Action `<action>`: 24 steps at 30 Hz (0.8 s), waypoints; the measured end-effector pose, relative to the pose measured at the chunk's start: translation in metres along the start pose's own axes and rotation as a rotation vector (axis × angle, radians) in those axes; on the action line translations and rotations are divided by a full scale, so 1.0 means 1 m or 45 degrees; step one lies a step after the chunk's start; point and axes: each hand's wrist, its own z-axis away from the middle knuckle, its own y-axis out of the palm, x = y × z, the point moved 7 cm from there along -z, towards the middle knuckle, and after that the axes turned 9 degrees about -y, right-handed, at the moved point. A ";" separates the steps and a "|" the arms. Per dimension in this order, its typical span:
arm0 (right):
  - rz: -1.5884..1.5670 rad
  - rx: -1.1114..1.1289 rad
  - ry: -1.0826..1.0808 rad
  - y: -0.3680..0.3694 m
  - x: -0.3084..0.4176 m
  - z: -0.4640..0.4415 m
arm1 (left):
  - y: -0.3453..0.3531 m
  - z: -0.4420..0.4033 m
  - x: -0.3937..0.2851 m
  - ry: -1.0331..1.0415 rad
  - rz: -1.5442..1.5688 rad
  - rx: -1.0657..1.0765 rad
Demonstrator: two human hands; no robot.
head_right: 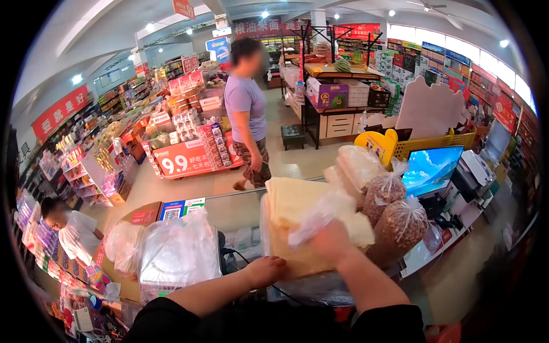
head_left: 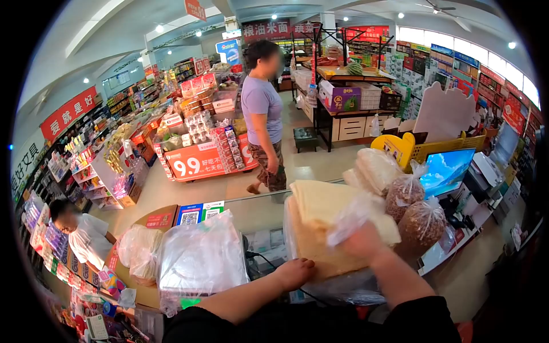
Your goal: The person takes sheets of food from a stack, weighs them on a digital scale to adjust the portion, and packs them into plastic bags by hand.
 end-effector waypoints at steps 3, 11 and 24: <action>-0.431 0.520 0.334 0.087 0.022 0.050 | 0.002 -0.003 -0.006 -0.020 -0.168 0.137; -0.726 0.281 0.145 0.102 0.037 0.093 | -0.011 -0.020 0.001 -0.079 -0.141 0.008; -0.144 -0.441 0.146 -0.040 -0.040 -0.021 | -0.016 0.003 -0.007 -0.075 -0.032 -0.010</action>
